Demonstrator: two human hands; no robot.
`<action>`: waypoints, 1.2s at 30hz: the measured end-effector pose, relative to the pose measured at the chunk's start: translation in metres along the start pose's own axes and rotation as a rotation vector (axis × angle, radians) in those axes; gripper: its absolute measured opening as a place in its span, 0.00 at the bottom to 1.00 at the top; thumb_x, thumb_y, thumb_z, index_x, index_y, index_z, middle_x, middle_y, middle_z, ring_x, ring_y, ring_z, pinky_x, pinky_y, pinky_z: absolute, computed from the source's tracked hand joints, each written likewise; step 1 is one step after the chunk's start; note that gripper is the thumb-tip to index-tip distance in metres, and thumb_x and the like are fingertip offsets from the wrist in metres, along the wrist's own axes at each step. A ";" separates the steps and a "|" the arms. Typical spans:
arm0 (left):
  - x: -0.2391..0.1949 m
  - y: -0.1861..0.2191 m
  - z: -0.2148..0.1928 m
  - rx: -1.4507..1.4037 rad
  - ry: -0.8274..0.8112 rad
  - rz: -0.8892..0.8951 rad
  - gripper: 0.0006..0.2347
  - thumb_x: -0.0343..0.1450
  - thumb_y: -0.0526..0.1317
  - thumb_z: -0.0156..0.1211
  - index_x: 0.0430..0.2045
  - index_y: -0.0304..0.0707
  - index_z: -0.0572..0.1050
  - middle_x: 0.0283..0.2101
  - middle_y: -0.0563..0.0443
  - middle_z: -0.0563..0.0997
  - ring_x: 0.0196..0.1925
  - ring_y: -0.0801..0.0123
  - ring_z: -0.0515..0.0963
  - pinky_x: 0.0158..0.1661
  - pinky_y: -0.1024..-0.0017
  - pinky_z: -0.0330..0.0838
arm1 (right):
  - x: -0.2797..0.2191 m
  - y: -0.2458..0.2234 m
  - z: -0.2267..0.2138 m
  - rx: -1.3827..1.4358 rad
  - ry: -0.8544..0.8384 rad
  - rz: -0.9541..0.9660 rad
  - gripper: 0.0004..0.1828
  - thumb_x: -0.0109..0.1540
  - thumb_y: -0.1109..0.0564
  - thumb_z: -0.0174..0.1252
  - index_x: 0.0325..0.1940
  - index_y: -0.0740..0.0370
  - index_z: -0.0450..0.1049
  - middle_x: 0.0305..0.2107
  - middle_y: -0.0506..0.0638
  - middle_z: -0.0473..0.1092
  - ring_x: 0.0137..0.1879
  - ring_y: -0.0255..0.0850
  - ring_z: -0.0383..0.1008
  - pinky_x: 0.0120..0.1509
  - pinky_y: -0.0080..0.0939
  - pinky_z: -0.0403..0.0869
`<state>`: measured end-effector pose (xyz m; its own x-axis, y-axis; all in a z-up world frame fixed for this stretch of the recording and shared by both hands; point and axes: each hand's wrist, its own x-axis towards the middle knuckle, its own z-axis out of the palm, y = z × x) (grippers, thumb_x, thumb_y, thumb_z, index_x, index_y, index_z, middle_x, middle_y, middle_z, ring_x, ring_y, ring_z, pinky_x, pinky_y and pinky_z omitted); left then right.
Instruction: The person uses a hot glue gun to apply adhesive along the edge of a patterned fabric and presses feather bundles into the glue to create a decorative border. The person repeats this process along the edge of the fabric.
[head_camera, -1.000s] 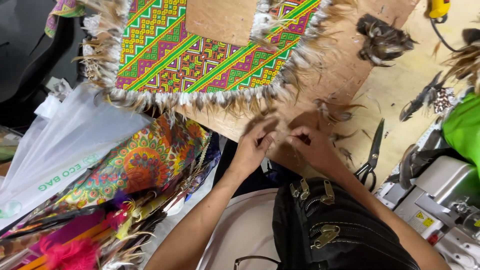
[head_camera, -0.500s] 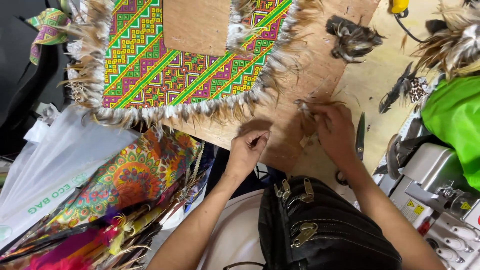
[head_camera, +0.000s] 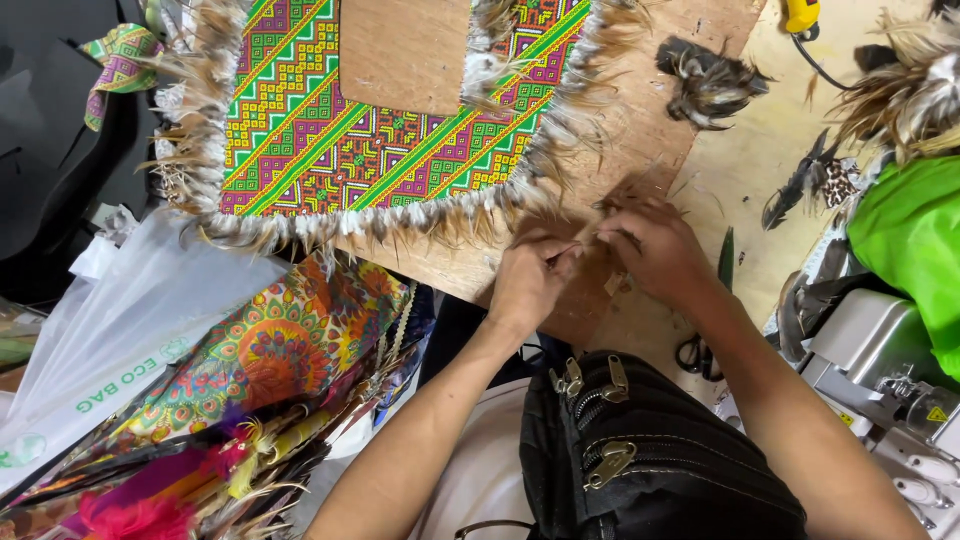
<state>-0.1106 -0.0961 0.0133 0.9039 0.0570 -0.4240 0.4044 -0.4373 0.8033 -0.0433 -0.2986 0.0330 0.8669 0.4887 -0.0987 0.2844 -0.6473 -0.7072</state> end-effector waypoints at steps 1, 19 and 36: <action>0.002 -0.001 0.002 -0.002 0.003 0.000 0.08 0.73 0.40 0.69 0.43 0.50 0.90 0.40 0.43 0.88 0.45 0.46 0.89 0.45 0.56 0.87 | -0.003 0.005 0.004 -0.001 -0.002 -0.003 0.05 0.73 0.59 0.63 0.50 0.56 0.84 0.38 0.55 0.79 0.52 0.56 0.79 0.64 0.59 0.75; 0.011 0.001 -0.002 0.018 0.064 0.107 0.07 0.73 0.39 0.68 0.41 0.48 0.90 0.38 0.51 0.85 0.43 0.55 0.88 0.43 0.64 0.86 | -0.029 0.044 0.006 -0.132 0.128 -0.055 0.05 0.76 0.55 0.63 0.53 0.56 0.82 0.35 0.55 0.77 0.47 0.56 0.80 0.57 0.58 0.78; -0.008 -0.023 -0.038 -0.083 0.173 0.077 0.04 0.73 0.34 0.68 0.37 0.40 0.89 0.36 0.44 0.85 0.40 0.53 0.87 0.40 0.64 0.87 | -0.002 0.049 0.023 -0.182 -0.291 -0.287 0.07 0.70 0.54 0.64 0.46 0.59 0.78 0.53 0.53 0.73 0.69 0.57 0.72 0.74 0.58 0.72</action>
<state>-0.1218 -0.0525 0.0140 0.9400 0.1831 -0.2878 0.3371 -0.3710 0.8653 -0.0401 -0.3177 -0.0171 0.5981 0.7912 -0.1275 0.5867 -0.5406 -0.6029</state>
